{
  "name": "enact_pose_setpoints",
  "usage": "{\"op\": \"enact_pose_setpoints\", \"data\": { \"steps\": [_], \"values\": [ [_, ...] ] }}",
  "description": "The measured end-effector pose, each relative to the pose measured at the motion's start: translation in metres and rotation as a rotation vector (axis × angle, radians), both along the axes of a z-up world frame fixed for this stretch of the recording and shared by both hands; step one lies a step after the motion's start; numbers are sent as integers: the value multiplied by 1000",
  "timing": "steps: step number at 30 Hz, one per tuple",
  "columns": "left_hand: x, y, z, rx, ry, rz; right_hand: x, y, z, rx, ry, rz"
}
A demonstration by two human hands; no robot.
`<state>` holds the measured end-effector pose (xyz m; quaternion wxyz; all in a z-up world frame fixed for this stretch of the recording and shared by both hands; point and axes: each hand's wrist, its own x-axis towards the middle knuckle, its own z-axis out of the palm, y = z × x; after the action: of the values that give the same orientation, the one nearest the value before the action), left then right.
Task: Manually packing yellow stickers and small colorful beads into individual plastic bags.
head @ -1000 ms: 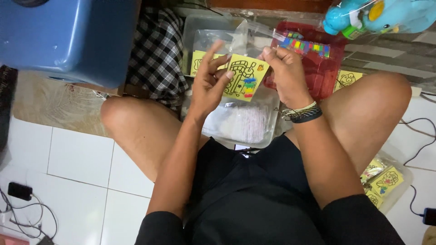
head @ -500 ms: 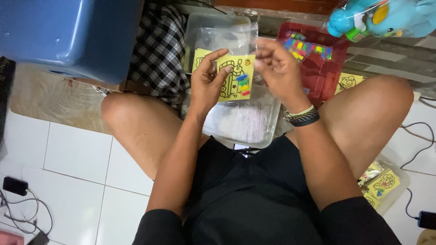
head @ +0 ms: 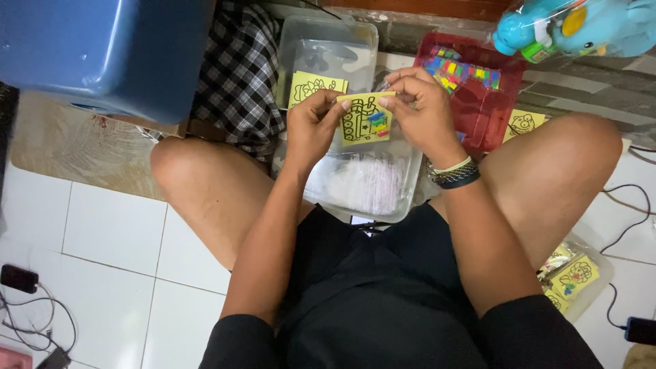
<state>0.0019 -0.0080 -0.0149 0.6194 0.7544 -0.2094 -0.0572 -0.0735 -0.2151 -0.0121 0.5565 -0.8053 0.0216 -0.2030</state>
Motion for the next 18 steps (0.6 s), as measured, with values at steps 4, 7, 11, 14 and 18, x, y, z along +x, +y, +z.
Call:
{"op": "enact_pose_setpoints", "data": {
  "steps": [4, 7, 11, 14, 18],
  "values": [
    [-1, 4, 7, 2, 6, 21, 2, 1, -7, 169, 134, -31],
    [-3, 2, 13, 5, 0, -105, -1, 2, 3, 186, 100, -63],
    [-4, 1, 12, -38, 73, -92, -2, 10, 19, 217, 15, -21],
    [-3, 2, 14, -31, 65, -20, -2, 17, 21, 335, 54, 43],
    [-1, 3, 12, -104, 70, 26, -1, 8, -1, 273, 61, 38]
  ]
}}
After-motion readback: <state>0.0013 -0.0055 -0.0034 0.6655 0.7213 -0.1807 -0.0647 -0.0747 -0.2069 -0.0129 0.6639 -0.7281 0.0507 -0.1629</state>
